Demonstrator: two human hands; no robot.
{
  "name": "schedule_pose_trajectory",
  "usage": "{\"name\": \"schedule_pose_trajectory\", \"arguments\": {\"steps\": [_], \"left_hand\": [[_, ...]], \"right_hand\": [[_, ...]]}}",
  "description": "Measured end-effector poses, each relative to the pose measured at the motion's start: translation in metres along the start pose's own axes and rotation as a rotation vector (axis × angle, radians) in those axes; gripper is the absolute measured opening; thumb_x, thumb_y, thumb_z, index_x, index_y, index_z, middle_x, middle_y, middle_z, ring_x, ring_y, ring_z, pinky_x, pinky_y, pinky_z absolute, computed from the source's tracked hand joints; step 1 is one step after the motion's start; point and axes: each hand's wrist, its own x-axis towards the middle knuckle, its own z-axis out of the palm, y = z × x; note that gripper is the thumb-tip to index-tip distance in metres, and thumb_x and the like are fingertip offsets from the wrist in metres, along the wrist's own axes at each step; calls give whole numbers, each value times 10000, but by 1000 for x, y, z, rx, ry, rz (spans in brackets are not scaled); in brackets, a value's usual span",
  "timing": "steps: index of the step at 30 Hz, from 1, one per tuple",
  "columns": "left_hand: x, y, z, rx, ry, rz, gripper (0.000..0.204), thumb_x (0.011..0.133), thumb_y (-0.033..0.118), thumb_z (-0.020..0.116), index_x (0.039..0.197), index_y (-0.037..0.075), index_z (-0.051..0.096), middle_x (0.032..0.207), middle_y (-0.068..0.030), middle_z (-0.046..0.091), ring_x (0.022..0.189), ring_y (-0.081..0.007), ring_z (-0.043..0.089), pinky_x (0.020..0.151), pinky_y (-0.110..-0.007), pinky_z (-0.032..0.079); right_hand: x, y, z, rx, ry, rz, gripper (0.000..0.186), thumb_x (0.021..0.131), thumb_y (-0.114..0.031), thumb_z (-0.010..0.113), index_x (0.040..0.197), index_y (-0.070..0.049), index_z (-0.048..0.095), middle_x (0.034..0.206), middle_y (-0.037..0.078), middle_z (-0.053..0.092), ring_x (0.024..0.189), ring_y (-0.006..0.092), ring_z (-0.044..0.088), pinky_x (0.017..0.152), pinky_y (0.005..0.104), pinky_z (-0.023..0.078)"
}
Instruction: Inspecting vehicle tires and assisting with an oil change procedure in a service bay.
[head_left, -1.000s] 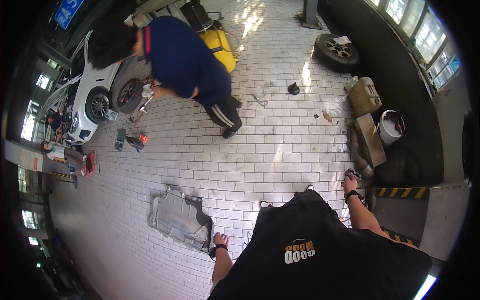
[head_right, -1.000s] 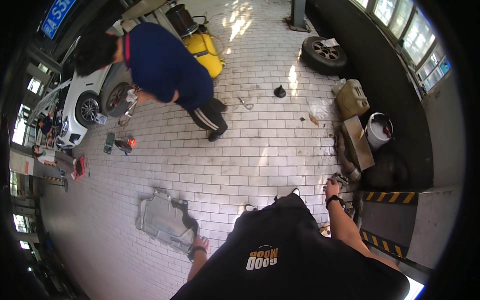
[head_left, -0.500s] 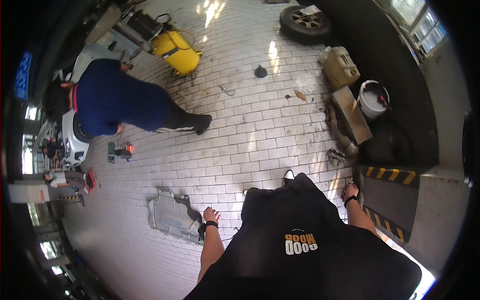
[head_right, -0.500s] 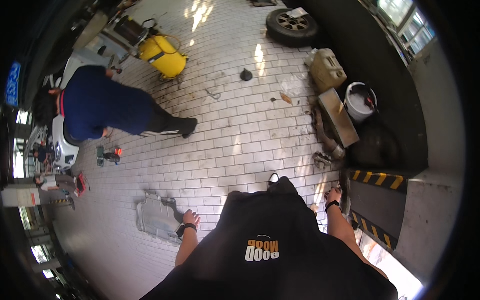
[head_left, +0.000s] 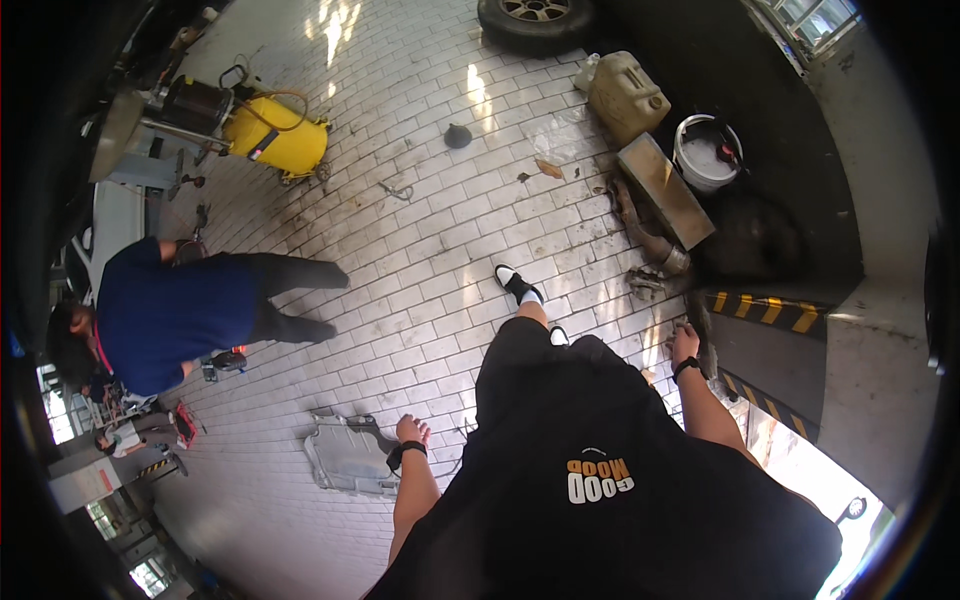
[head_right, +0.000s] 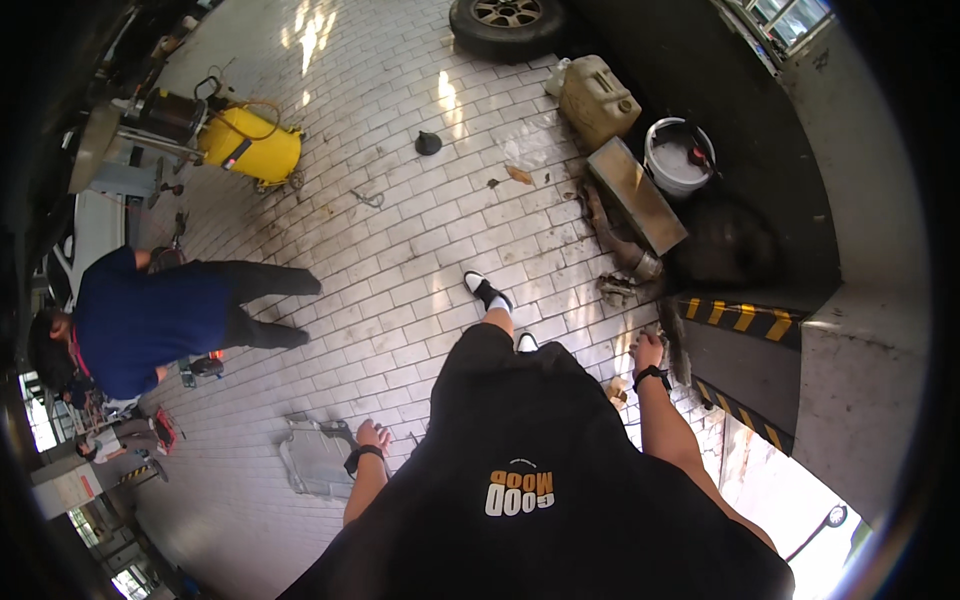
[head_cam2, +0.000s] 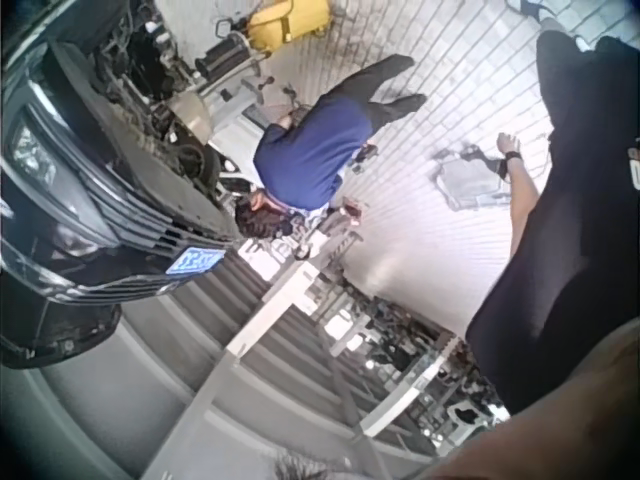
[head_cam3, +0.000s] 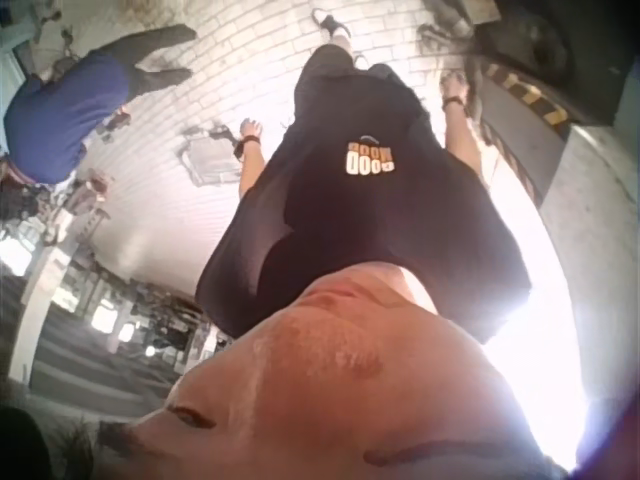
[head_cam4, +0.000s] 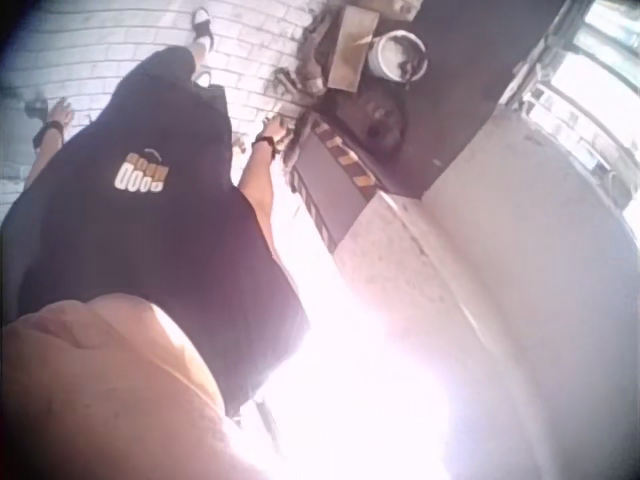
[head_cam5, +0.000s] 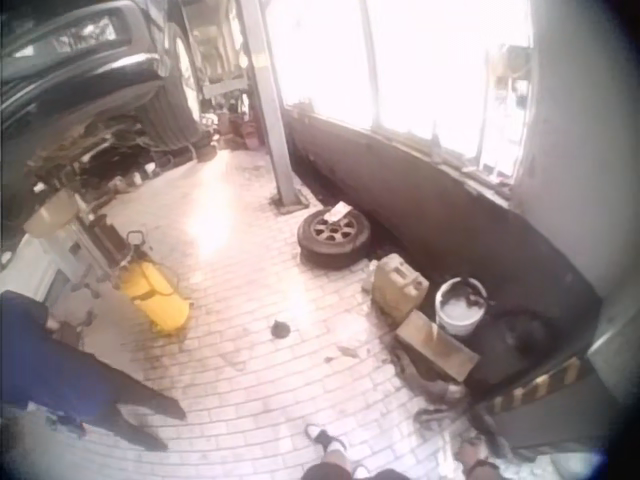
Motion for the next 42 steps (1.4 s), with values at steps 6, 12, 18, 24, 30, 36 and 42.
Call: {"name": "schedule_pose_trajectory", "arguments": {"steps": [6, 12, 18, 24, 30, 36, 42], "left_hand": [[22, 78, 102, 9, -201, 24, 312, 783, 279, 478, 1081, 189, 462, 985, -41, 489, 826, -226, 506, 657, -365, 432], [16, 193, 166, 157, -321, 213, 487, 813, 336, 479, 1245, 150, 354, 1140, -64, 450, 982, -237, 484, 792, -374, 415], [3, 257, 172, 240, -228, 258, 487, 813, 333, 479, 1249, 147, 364, 1157, -62, 452, 979, -223, 502, 790, -351, 417], [-8, 246, 168, 162, -125, 130, 492, 816, 330, 472, 1255, 142, 354, 1200, -61, 433, 989, -223, 499, 787, -330, 418], [-21, 201, 152, 106, -17, -15, 399, 783, 327, 482, 1116, 110, 448, 1090, -35, 476, 847, -175, 531, 604, -269, 434], [-45, 179, 163, 43, 22, -76, 449, 803, 291, 456, 1226, 156, 390, 1107, -45, 458, 872, -196, 519, 681, -325, 430], [-88, 212, 229, 120, -22, 52, 477, 811, 328, 470, 1234, 130, 377, 1172, -49, 455, 944, -207, 516, 711, -303, 426]], "right_hand": [[31, -27, 3, 158, -9, -19, 200, 786, -128, 482, 928, -17, 570, 657, 47, 536, 499, 130, 511, 421, 265, 417], [6, -123, 49, 15, 142, -51, 230, 808, -111, 469, 995, -10, 556, 752, 62, 560, 557, 133, 541, 523, 242, 454], [9, -142, 91, -110, 156, -43, 252, 790, -138, 496, 1001, -26, 579, 809, 90, 601, 614, 161, 589, 545, 267, 478], [42, -132, 115, -197, 109, 80, 247, 789, -142, 495, 990, -28, 584, 836, 90, 606, 623, 167, 598, 547, 278, 490], [91, -177, 163, -213, 74, 25, 248, 789, -146, 482, 980, -25, 584, 814, 84, 600, 606, 166, 600, 535, 282, 491], [137, -273, 232, -174, -74, -73, 233, 824, -137, 483, 1013, -24, 558, 807, 74, 577, 630, 152, 571, 544, 269, 462], [177, -327, 262, -158, -162, -146, 205, 821, -98, 496, 1001, -38, 571, 789, 55, 580, 626, 130, 565, 550, 249, 458]]}}
